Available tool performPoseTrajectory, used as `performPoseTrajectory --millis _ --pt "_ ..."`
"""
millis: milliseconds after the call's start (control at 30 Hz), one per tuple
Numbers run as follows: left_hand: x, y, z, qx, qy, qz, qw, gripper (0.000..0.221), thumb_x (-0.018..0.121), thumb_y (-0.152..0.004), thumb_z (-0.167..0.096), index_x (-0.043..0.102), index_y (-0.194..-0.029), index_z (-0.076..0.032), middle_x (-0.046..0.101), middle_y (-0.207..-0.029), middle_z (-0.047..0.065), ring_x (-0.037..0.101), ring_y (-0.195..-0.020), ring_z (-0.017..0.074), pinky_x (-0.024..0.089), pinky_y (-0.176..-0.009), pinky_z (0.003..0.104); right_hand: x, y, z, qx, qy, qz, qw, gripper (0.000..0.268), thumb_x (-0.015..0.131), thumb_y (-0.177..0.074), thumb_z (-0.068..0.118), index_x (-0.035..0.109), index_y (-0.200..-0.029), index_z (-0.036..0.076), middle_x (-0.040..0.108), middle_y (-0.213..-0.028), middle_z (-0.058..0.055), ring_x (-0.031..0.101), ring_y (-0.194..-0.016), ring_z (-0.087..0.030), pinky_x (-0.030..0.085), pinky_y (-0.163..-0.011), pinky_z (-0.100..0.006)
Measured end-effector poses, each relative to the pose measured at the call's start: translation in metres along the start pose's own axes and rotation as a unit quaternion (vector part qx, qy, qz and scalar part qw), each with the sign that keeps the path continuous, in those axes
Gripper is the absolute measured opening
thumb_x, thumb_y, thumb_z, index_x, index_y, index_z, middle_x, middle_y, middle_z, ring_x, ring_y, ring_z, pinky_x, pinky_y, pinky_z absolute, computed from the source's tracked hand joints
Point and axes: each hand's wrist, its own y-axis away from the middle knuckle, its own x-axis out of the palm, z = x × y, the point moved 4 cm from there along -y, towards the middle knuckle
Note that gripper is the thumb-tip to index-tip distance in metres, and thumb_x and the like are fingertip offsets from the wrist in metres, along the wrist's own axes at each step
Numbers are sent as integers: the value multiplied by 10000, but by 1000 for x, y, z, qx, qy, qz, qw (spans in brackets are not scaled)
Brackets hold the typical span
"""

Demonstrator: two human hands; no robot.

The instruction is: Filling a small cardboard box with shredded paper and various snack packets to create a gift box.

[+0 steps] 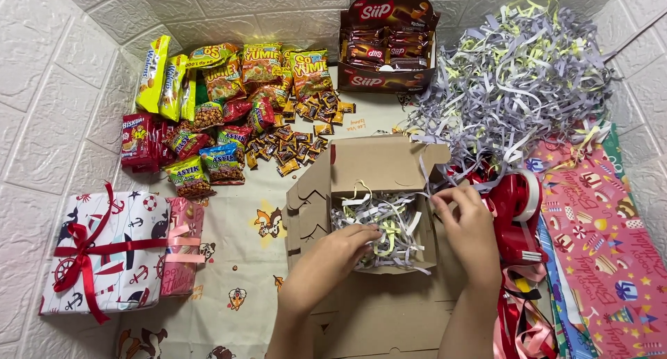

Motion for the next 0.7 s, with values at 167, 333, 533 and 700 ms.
performPoseTrajectory --millis 167,333,533,700 --pt "-10 0 -6 7 -61 -43 997 236 548 -916 -142 590 -1138 -75 631 -1162 72 601 -1008 257 468 -829 384 -1 -9 -11 36 41 9 998 477 558 -882 367 504 -1282 113 511 -1262 -74 582 -991 -215 450 -889 -370" --pt "-1 -2 -3 0 -96 -27 995 249 559 -912 -188 575 -1146 -104 628 -1118 64 583 -1004 268 450 -822 400 18 -25 -22 35 29 47 998 562 577 -881 317 418 -1406 195 609 -951 -53 569 -826 -175 430 -762 -322" --pt "1 -2 0 13 -110 -32 993 261 567 -911 -191 581 -1156 -102 627 -1114 68 583 -995 260 435 -836 389 14 -21 -18 -85 -20 -75 993 169 623 -891 186 662 -1027 95 626 -999 -47 571 -830 -171 450 -740 -307" --pt "-10 -8 -10 -17 -108 -52 993 434 623 -855 -149 500 -1269 -108 564 -1233 66 567 -1021 272 459 -832 407 5 15 23 -200 -55 -61 976 111 606 -879 109 687 -928 50 645 -937 -53 620 -889 -164 488 -789 -275"
